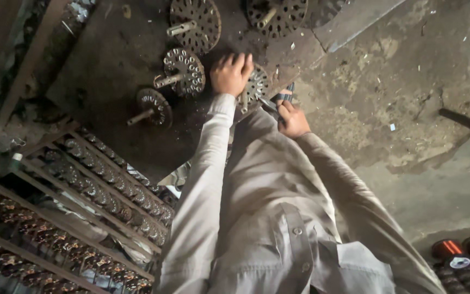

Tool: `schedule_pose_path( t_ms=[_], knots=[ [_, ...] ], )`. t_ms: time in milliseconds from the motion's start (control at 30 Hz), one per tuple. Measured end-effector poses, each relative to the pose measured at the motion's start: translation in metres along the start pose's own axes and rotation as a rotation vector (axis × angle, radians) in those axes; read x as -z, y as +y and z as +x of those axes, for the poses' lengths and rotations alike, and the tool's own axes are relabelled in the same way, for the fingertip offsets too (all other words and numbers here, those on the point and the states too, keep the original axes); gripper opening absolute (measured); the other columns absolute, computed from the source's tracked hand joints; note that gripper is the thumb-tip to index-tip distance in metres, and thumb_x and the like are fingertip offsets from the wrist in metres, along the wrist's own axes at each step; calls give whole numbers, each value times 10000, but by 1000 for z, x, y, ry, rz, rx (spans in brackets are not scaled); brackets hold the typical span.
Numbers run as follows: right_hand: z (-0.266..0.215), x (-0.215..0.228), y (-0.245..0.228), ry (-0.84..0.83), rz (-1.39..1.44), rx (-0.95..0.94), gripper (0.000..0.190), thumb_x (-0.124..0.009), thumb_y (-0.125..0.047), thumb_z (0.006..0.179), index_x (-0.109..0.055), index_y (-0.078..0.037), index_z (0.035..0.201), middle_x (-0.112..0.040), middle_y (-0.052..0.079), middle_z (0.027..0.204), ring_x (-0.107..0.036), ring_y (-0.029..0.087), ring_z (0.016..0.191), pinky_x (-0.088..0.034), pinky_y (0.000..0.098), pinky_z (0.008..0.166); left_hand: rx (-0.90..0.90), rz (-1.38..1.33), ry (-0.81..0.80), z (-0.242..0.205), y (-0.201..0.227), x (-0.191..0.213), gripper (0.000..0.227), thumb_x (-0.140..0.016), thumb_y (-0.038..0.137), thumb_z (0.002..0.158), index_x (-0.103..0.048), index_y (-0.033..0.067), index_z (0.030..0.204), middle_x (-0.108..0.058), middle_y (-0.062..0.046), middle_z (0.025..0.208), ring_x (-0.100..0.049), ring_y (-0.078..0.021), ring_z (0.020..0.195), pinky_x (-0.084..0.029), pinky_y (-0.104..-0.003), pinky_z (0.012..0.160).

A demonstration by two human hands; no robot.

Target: The person uses a pair of pliers to trim small protrusions from several circular metal parts with multiple holes. The person repeatedly picks up each part, trims the edges, and places them back on the workbench.

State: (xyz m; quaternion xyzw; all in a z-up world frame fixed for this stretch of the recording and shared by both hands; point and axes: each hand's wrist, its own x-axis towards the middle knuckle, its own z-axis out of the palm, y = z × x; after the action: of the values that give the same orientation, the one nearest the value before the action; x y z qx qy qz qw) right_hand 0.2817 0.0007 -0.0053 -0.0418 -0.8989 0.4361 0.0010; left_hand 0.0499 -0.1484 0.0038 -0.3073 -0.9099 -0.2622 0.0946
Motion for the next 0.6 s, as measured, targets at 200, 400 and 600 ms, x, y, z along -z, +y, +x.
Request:
schedule_pose_path(
  t_ms=[200, 400, 600],
  knots=[
    [32, 84, -100, 86, 77, 96, 284, -629, 47, 695, -497, -3, 941, -547, 225, 997, -586, 448, 903, -513, 508, 757, 238, -110, -10, -12, -36, -28, 382, -618, 354, 1020, -701, 136, 718, -654, -136, 613, -633, -350, 518, -483, -477, 484],
    [176, 163, -190, -543, 1119, -397, 563, -513, -43, 907, -467, -80, 1467, -685, 117, 1355, -696, 157, 937, -433, 267, 515, 230, -125, -24, -45, -55, -59, 311, -646, 314, 965, -711, 86, 764, -664, -156, 657, -650, -370, 570, -499, -478, 523],
    [143, 163, -186, -535, 607, -372, 325, -462, -177, 1091, -722, -60, 1247, -787, 61, 1095, -692, 134, 845, -581, 275, 761, 156, -118, 80, -40, -59, -58, 303, -630, 317, 942, -690, 94, 745, -673, -148, 671, -644, -362, 573, -508, -465, 532]
  ],
)
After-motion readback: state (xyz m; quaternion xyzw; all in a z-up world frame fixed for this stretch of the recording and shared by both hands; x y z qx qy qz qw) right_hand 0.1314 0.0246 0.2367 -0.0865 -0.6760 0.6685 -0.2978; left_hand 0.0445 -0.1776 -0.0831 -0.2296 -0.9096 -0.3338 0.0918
